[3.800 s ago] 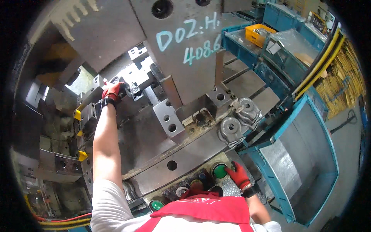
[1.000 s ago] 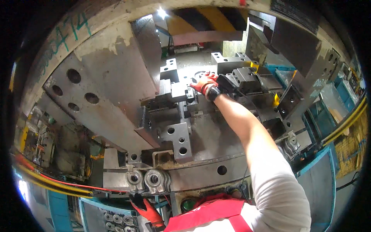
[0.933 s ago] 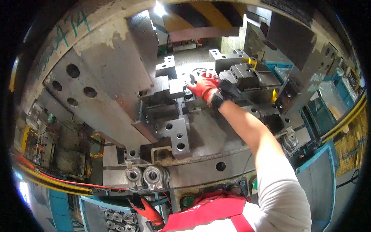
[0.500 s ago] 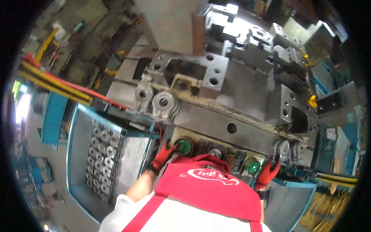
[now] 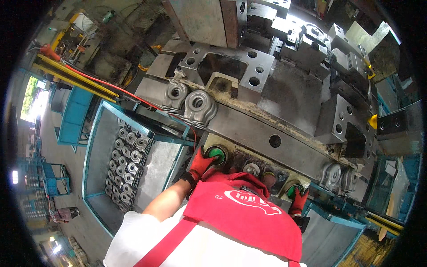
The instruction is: Operating a stamping press to form metal parts and placing them in a storage bin.
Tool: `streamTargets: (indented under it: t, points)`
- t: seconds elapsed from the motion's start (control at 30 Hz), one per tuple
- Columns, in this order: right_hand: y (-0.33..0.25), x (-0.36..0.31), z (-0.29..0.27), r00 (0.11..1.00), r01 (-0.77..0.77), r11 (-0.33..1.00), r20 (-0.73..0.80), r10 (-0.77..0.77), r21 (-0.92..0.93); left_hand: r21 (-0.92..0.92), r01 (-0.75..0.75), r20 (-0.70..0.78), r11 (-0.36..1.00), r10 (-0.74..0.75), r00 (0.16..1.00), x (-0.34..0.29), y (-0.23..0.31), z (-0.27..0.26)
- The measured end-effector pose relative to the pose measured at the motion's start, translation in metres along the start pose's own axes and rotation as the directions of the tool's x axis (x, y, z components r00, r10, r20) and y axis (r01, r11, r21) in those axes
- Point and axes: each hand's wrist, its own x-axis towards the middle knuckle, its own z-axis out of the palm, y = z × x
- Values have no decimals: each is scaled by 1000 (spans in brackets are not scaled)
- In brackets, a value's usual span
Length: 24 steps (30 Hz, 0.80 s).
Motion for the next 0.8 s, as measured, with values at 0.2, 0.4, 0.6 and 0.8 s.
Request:
streamTargets:
  t: [0.2, 0.4, 0.6, 0.8]
  points:
    - [43, 14, 1, 998, 6, 961, 55, -22, 276, -98, -98, 39, 990, 102, 994, 6, -10, 0]
    - [7, -7, 11, 992, 104, 993, -70, -100, 48, -367, -29, 63, 930, 56, 996, -5, 23, -6]
    - [0, -12, 13, 995, 58, 998, -88, -56, 16, -315, 56, 54, 947, -41, 998, 7, -5, 0]
    - [4, -13, 13, 995, 50, 999, -90, -49, 5, -333, 4, 102, 943, 32, 994, 21, -30, 2]
